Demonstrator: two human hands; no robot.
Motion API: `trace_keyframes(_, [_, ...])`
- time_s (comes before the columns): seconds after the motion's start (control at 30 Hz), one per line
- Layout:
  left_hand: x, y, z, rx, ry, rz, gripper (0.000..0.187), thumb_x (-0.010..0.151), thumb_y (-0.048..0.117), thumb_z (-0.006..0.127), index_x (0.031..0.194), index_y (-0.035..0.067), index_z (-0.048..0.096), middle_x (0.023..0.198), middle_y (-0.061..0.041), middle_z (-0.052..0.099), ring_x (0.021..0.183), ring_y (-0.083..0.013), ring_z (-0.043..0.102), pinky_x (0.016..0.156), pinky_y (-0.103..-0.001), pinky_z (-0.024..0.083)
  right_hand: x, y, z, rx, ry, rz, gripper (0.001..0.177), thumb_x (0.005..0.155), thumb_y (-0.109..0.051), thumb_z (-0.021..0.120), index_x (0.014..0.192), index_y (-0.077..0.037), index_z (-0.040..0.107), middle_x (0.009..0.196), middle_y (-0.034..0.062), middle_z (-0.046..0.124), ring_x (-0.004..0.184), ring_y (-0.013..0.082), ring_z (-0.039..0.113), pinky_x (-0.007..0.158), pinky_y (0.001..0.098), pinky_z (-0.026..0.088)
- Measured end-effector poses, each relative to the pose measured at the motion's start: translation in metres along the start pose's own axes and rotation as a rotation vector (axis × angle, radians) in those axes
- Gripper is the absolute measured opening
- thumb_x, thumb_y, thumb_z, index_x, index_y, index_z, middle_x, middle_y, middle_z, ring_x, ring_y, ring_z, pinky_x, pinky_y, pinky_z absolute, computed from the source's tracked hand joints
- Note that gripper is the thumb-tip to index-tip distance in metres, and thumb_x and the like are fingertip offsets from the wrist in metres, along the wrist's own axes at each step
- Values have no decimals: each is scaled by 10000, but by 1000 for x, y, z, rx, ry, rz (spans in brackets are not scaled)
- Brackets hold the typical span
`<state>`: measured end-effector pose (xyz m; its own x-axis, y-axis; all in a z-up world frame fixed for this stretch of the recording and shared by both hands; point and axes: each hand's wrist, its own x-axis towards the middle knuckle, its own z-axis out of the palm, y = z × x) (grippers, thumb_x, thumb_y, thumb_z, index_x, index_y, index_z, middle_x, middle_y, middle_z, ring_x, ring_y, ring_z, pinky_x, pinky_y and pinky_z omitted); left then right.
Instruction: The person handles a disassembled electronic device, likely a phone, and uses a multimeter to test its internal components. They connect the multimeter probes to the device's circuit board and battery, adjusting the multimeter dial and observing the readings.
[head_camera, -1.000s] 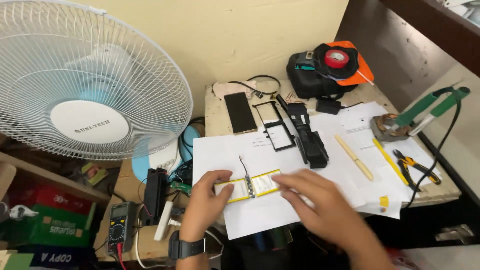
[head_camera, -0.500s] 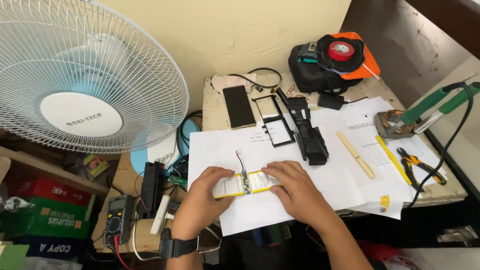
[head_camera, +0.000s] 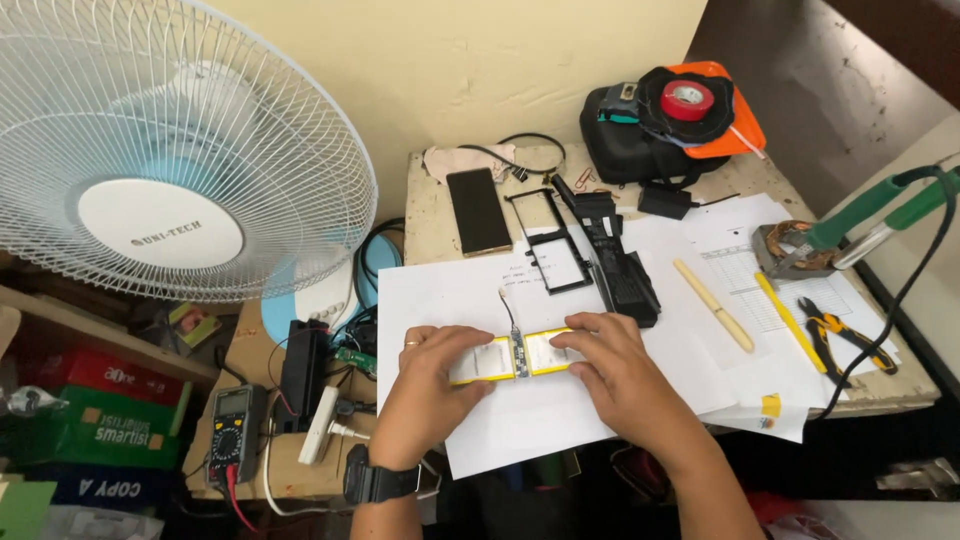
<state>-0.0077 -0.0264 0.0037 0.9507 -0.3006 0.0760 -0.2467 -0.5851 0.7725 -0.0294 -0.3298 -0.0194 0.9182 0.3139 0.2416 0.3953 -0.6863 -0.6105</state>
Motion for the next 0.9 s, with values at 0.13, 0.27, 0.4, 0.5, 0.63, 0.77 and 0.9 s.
trace_keyframes(0.13, [-1,-3,-1,-12,-31,-69,637,827,121,980,1429,246,814,1429,101,820,1385,-254,509,1222,-429,413,-1,3,-1,25,-14,3,377,1091,-97,639,1444,-161,754,1611,92,635,1501,338,489,1258,527,476])
trace_keyframes(0.27, [-4,-8,-4,0,-42,-2,664,811,159,1008,1438,227,801,1478,38,787,1344,-291,557,1194,-454,471,-2,10,3,18,-1,-44,371,1083,-83,647,1422,-148,782,1617,107,652,1468,345,515,1257,527,472])
trace_keyframes(0.4, [-9,-6,-11,-57,29,-9,611,902,226,951,1487,188,782,1581,-29,708,1480,-279,570,1270,-475,483,-1,8,4,30,159,-98,358,1054,-78,703,1383,-145,827,1631,122,688,1529,381,522,1278,560,484])
trace_keyframes(0.5, [-7,-6,-6,-110,194,56,331,1000,239,822,1321,171,871,1233,-21,795,1222,-235,687,1076,-390,567,2,-21,2,40,239,-171,295,1059,-23,693,1267,-139,867,1444,112,763,1360,342,624,1176,478,548])
trace_keyframes(0.63, [-3,-3,16,-56,210,207,188,1055,145,787,1183,160,924,1084,-33,789,1083,-269,669,1023,-421,518,1,-18,18,10,201,-240,461,986,126,623,1245,-162,873,1298,90,736,1218,324,615,995,418,577])
trace_keyframes(0.77, [-2,-10,36,115,163,305,294,1052,46,739,1185,236,919,1072,-13,682,973,-335,588,879,-448,489,2,-13,28,-27,205,-200,490,961,183,617,1196,-156,881,1184,47,732,1168,288,650,1042,393,589])
trace_keyframes(0.9, [-3,2,35,286,125,241,311,1089,98,655,1155,267,907,1080,-40,641,970,-362,551,810,-497,474,4,-18,26,-34,160,-127,492,944,176,641,1149,-198,889,1142,4,739,1149,249,665,1012,376,596])
